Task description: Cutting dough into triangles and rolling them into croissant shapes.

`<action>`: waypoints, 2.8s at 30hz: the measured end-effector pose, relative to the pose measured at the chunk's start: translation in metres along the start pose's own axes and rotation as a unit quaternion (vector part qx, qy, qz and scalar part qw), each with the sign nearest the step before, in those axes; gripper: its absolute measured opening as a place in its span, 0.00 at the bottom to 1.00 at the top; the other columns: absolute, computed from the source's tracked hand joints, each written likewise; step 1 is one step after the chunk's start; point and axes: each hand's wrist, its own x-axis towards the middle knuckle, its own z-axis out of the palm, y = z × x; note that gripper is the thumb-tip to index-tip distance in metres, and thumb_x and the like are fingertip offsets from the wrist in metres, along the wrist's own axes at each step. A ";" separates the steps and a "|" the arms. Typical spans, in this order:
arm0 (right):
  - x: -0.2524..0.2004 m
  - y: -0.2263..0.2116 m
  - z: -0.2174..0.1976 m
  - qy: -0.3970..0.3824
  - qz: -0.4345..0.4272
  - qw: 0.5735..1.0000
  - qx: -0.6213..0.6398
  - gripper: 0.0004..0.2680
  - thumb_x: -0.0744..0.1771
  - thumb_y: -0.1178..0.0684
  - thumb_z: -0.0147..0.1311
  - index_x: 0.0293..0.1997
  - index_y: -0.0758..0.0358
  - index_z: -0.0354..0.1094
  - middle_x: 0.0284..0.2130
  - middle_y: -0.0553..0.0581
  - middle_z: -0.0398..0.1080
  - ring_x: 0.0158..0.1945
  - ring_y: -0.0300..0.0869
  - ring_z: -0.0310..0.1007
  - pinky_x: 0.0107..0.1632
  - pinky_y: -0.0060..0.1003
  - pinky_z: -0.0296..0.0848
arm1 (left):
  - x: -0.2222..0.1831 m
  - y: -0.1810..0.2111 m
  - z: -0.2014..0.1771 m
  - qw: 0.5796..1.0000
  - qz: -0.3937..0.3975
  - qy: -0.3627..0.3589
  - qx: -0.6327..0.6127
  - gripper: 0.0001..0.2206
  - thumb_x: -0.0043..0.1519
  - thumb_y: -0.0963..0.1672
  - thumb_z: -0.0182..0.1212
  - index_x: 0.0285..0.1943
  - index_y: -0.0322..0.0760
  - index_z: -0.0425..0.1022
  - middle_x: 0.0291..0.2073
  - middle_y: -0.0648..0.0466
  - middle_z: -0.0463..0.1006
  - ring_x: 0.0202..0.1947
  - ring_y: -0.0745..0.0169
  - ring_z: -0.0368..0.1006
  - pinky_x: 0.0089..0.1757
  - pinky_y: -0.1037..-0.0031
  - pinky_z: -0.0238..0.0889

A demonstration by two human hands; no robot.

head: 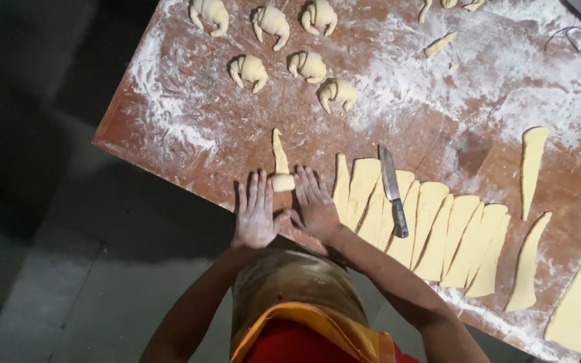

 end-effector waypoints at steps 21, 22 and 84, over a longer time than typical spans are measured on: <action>0.036 0.027 -0.016 0.038 0.006 0.999 -0.003 0.34 0.70 0.34 0.43 0.73 0.84 0.40 0.72 0.81 0.41 0.77 0.68 0.38 0.76 0.61 0.37 | 0.045 -0.012 -0.007 0.998 -0.034 -0.037 0.038 0.42 0.66 0.60 0.45 0.73 0.14 0.52 0.76 0.29 0.45 0.78 0.31 0.37 0.70 0.38 0.26; 0.034 0.025 -0.017 0.042 0.003 0.999 -0.005 0.34 0.70 0.34 0.43 0.73 0.84 0.40 0.72 0.81 0.41 0.77 0.68 0.38 0.76 0.61 0.37 | 0.042 -0.010 -0.008 0.998 -0.034 -0.033 0.041 0.42 0.66 0.60 0.45 0.73 0.14 0.52 0.76 0.29 0.45 0.78 0.31 0.37 0.70 0.38 0.26; 0.043 0.044 -0.026 -0.009 -0.041 0.999 0.010 0.35 0.70 0.34 0.42 0.73 0.83 0.37 0.74 0.79 0.40 0.79 0.65 0.34 0.77 0.59 0.34 | 0.050 -0.007 -0.006 0.998 -0.036 0.023 -0.036 0.44 0.66 0.58 0.50 0.73 0.08 0.49 0.75 0.24 0.45 0.76 0.26 0.39 0.69 0.38 0.29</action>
